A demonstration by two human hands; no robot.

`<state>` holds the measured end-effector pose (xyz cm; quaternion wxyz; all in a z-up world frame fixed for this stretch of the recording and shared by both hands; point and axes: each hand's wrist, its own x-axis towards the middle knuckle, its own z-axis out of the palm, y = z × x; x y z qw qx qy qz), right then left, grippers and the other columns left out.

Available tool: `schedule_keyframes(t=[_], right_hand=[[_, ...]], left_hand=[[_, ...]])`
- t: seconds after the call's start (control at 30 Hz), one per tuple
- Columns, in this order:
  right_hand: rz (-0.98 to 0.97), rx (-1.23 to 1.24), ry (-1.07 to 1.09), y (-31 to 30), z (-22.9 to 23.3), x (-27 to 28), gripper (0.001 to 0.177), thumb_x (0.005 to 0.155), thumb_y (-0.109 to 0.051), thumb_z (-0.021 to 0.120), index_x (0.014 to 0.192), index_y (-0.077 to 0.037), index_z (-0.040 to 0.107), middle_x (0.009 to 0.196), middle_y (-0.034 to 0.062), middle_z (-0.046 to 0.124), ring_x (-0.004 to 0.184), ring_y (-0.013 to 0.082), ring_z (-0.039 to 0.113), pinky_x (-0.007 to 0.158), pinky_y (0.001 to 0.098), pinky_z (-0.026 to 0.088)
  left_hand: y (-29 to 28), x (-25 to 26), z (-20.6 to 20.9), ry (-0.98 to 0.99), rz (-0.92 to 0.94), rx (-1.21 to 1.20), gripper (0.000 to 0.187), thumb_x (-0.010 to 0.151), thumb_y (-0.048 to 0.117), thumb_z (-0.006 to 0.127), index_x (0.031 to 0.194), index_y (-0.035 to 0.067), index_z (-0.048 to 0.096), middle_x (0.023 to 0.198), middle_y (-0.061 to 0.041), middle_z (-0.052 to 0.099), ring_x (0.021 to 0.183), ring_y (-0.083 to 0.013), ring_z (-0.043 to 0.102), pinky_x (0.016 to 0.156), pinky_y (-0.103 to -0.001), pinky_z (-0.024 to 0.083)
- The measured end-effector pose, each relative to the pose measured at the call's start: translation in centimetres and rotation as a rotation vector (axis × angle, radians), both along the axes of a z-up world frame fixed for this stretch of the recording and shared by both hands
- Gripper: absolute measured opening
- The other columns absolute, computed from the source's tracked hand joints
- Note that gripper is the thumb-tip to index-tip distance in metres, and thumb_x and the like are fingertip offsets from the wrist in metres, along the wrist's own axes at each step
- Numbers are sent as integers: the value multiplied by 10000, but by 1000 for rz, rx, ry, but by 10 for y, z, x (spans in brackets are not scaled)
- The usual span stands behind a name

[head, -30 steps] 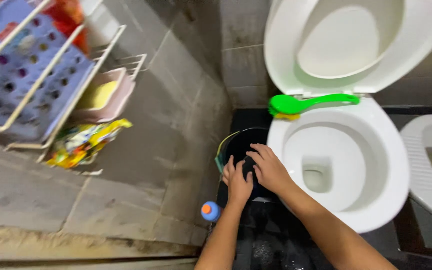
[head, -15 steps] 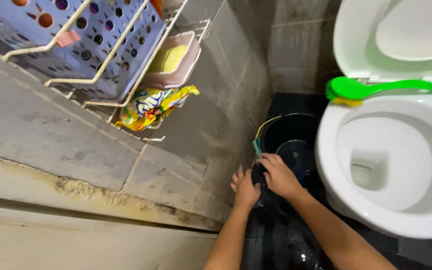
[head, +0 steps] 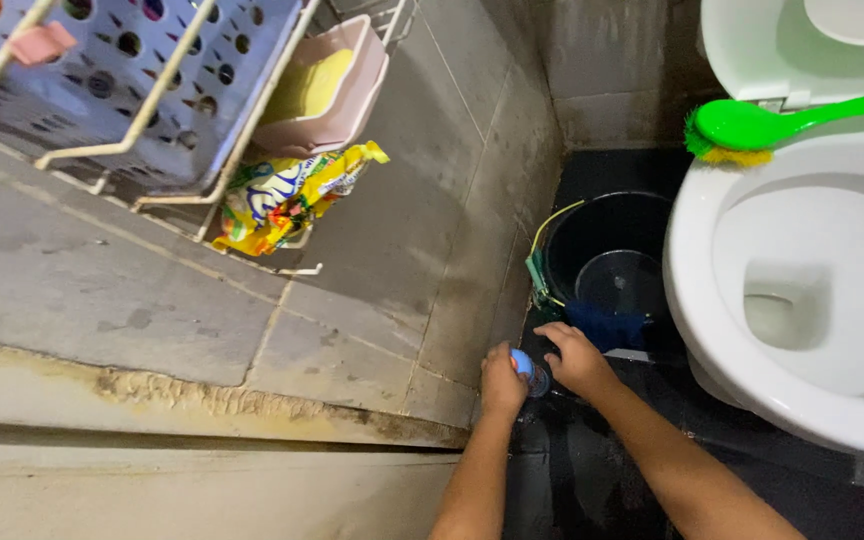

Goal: The person applies blue toilet cleaner into the bowl, scrubs the interior with a green brush, and then rinses the bowl by pouring water from a blue scoop taken from a nearby basin. The seat, lid, and exterior are not wiped in this clip.

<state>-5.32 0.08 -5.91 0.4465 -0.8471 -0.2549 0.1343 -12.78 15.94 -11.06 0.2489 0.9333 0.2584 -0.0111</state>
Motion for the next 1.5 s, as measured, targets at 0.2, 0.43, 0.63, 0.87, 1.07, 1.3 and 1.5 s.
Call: schedule_keyframes(t=[0.2, 0.43, 0.63, 0.87, 1.07, 1.3, 1.5], right_hand=[[11, 109, 183, -1, -23, -3, 544, 785, 7, 708, 1311, -102, 619, 1374, 105, 613, 1224, 294, 625, 956, 367, 559], [42, 90, 32, 1, -54, -9, 634, 707, -22, 826, 1304, -86, 625, 1352, 133, 621, 1293, 319, 565, 1093, 390, 453], [73, 92, 93, -8, -20, -17, 982, 607, -79, 916, 1463, -122, 437, 1512, 113, 473, 1424, 327, 409, 1166, 406, 352], [16, 196, 88, -10, 17, -10, 1206, 540, -151, 984, 1549, -140, 322, 1538, 150, 418, 1430, 349, 381, 1177, 427, 332], [-78, 298, 198, -31, 101, -15, 1231, 515, -134, 966, 1546, -194, 297, 1433, 167, 489, 1326, 337, 520, 1100, 416, 462], [-129, 479, 42, -68, 175, -12, 1089, 555, -77, 941, 1463, -167, 348, 1358, 120, 578, 1281, 284, 564, 1071, 413, 448], [-208, 488, -66, -111, 222, 1, 923, 624, -136, 922, 1401, -151, 425, 1266, 102, 639, 1205, 271, 635, 1018, 402, 507]], left_hand=[[9, 1, 3, -132, -63, 38, 330, 755, 31, 766, 1082, 16, 727, 1150, -220, 661, 1086, -427, 618, 970, -474, 506], [15, 8, -1, -203, -97, 67, 219, 791, 35, 681, 995, -3, 748, 1060, -245, 668, 1022, -453, 633, 904, -498, 524], [7, 21, 78, -286, -169, 70, 225, 710, 13, 719, 930, -5, 763, 995, -254, 704, 951, -448, 689, 880, -485, 557], [-28, 28, 163, -262, -213, 44, 293, 685, 36, 787, 976, 14, 765, 1021, -233, 704, 966, -420, 692, 870, -467, 556], [-66, 38, 251, -378, -268, 38, 282, 720, 18, 760, 1001, -3, 761, 1037, -229, 709, 982, -410, 688, 864, -459, 562], [-115, 54, 345, -430, -303, 98, 241, 748, 88, 807, 967, -1, 759, 1051, -218, 709, 999, -401, 679, 878, -460, 550], [-156, 63, 398, -507, -360, 69, 251, 741, 97, 815, 967, 2, 760, 1021, -217, 708, 972, -398, 679, 874, -463, 543]])
